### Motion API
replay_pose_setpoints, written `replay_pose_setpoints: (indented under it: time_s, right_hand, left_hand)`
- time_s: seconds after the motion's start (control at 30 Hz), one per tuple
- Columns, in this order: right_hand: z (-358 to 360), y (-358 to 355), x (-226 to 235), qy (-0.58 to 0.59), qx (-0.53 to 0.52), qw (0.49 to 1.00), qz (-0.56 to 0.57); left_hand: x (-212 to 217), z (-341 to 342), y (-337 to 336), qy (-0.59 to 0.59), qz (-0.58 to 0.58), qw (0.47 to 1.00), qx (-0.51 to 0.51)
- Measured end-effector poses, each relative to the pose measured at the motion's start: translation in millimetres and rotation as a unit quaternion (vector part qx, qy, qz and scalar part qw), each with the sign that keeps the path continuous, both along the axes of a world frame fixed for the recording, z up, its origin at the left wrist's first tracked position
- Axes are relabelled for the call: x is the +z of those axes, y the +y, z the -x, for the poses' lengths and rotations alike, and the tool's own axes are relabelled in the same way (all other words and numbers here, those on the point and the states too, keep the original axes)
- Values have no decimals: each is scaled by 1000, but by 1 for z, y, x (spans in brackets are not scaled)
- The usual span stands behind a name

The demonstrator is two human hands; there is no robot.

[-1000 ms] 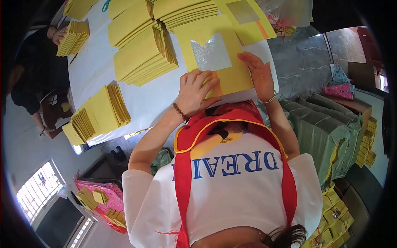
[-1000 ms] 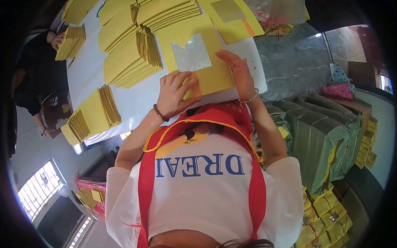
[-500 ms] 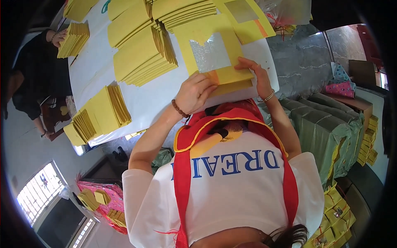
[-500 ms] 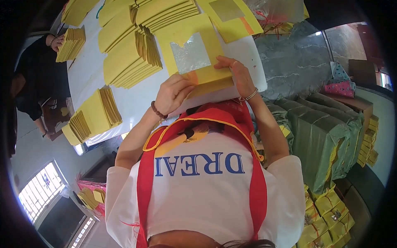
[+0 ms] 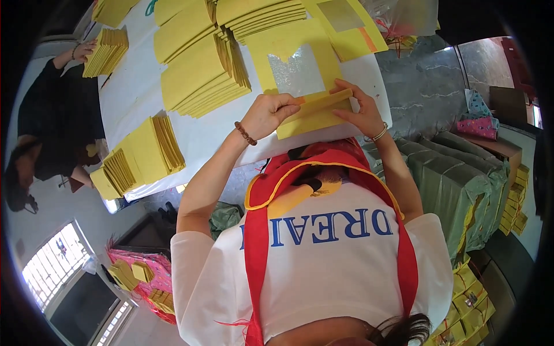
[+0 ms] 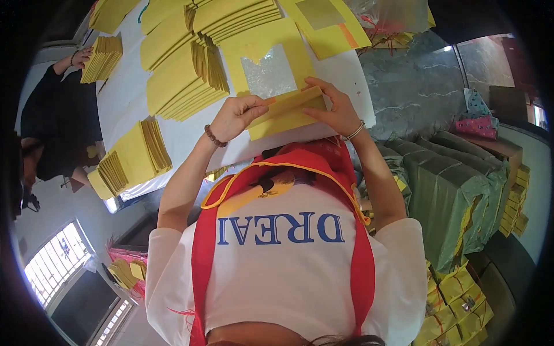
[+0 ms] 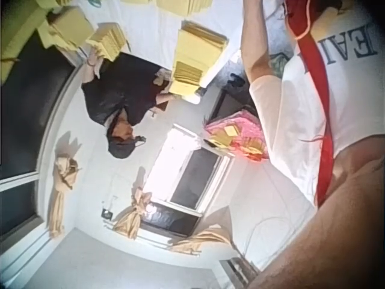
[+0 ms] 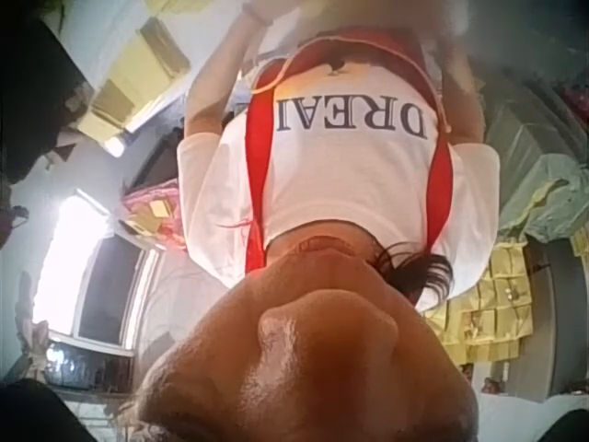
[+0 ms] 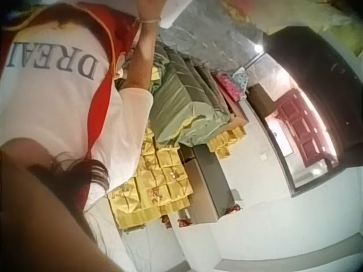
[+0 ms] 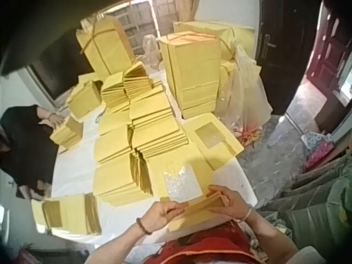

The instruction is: Sorting and stacking yellow paper sheets with central silver foil squares.

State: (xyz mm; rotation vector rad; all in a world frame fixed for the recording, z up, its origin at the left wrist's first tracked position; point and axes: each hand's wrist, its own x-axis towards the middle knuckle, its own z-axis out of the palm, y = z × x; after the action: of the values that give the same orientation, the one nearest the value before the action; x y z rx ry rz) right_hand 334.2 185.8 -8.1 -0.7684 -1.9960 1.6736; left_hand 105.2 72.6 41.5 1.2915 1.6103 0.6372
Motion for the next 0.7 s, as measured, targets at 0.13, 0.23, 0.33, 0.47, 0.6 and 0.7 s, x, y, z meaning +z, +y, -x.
replay_pose_setpoints:
  time_s: [0.13,0.23,0.33,0.47,0.6,0.7]
  right_hand:
    - [2,-1,-1,7,-1,1000,-8]
    - [1,-3,-1,-1,-3,1000,-8]
    - [1,-3,-4,-2,-4,1000,-18]
    - [0,-2,-5,4,8,1000,-22]
    - [2,-4,-7,30,-1,1000,-9]
    - [1,-2,-7,13,18,1000,-18]
  left_hand:
    - [-9,2,0,-20,-52,998,5]
    - [-13,4,3,-38,-56,998,-14]
    - [-9,4,4,-52,-62,996,-25]
    - [0,6,6,-52,-2,998,-35]
    - [-3,11,9,-23,19,997,-73]
    - [-4,10,8,-19,19,997,-67]
